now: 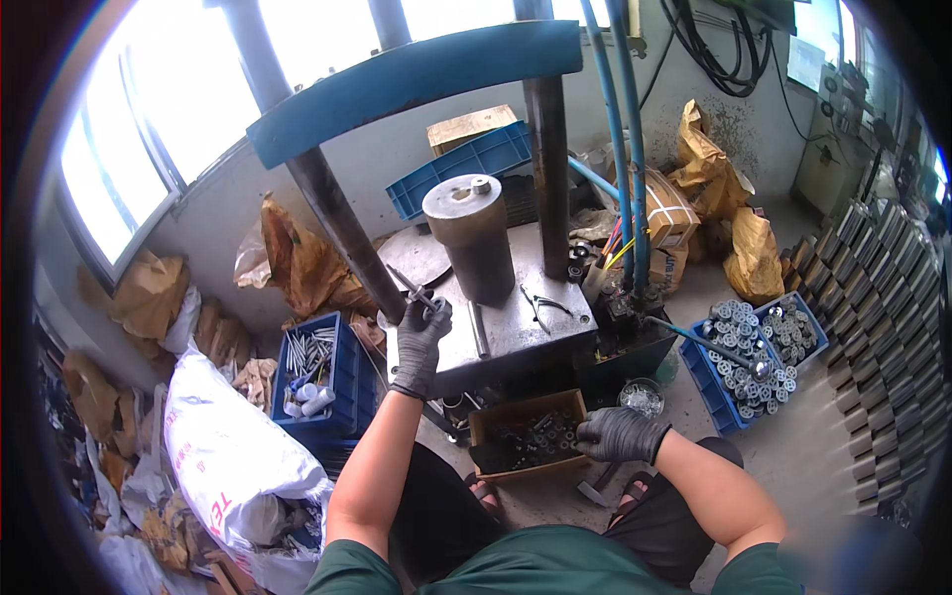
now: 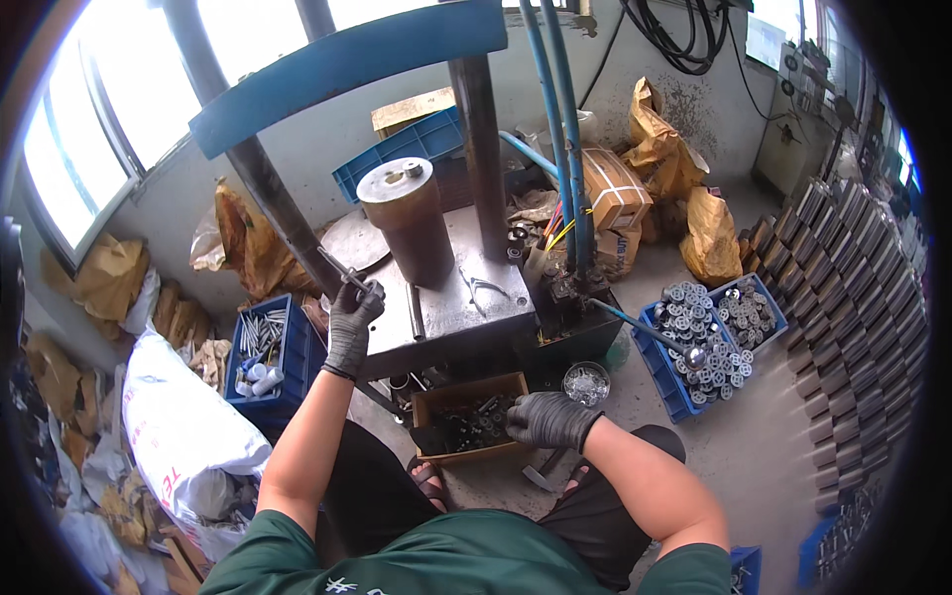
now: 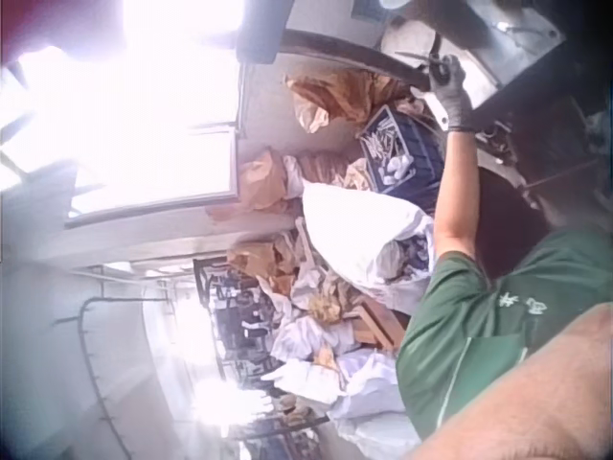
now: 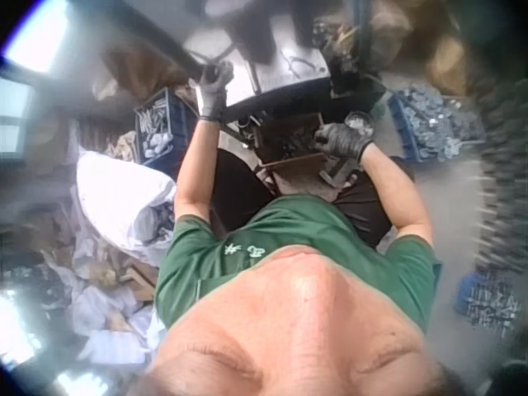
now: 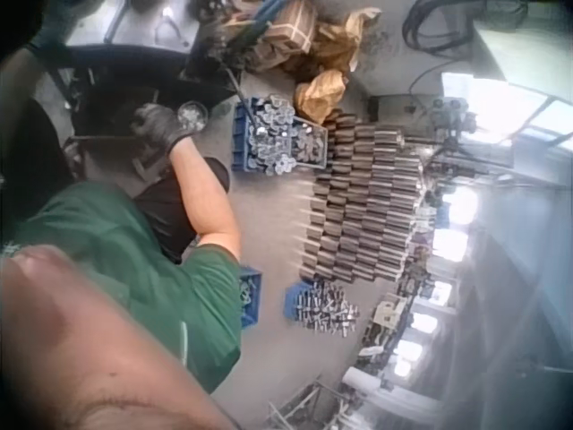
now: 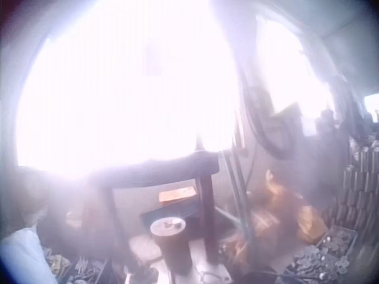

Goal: Operating an industrial press to assemble small metal components and hardware.

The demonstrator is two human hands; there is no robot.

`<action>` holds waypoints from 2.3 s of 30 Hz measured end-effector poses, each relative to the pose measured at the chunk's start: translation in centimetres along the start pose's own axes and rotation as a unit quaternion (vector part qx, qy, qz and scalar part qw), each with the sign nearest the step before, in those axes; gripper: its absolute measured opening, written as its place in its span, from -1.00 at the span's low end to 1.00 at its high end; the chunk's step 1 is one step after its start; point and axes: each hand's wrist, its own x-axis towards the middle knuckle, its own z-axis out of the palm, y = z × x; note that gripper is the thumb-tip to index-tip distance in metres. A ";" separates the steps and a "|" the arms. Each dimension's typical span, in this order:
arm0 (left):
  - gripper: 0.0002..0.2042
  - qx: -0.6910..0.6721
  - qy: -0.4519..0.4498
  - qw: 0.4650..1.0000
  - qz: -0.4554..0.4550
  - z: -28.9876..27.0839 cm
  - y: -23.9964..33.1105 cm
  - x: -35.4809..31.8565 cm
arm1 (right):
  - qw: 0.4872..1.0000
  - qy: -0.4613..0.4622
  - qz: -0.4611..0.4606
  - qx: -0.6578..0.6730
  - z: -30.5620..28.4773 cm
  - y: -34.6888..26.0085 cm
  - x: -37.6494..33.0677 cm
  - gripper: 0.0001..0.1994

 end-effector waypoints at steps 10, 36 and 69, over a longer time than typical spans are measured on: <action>-0.57 0.040 -0.056 0.986 0.154 11.6 11.4 16.3 | 0.996 -0.050 0.054 0.056 -2.2 -1.4 0.6 -0.62; -0.42 0.098 -0.093 0.988 0.072 11.9 9.4 21.4 | 0.999 -0.033 -0.011 -0.008 -2.2 -1.8 -2.4 -0.78; -0.35 0.193 -0.044 0.978 0.062 12.9 8.8 21.9 | 0.955 0.033 0.223 -0.192 -11.3 -4.8 -15.2 -0.82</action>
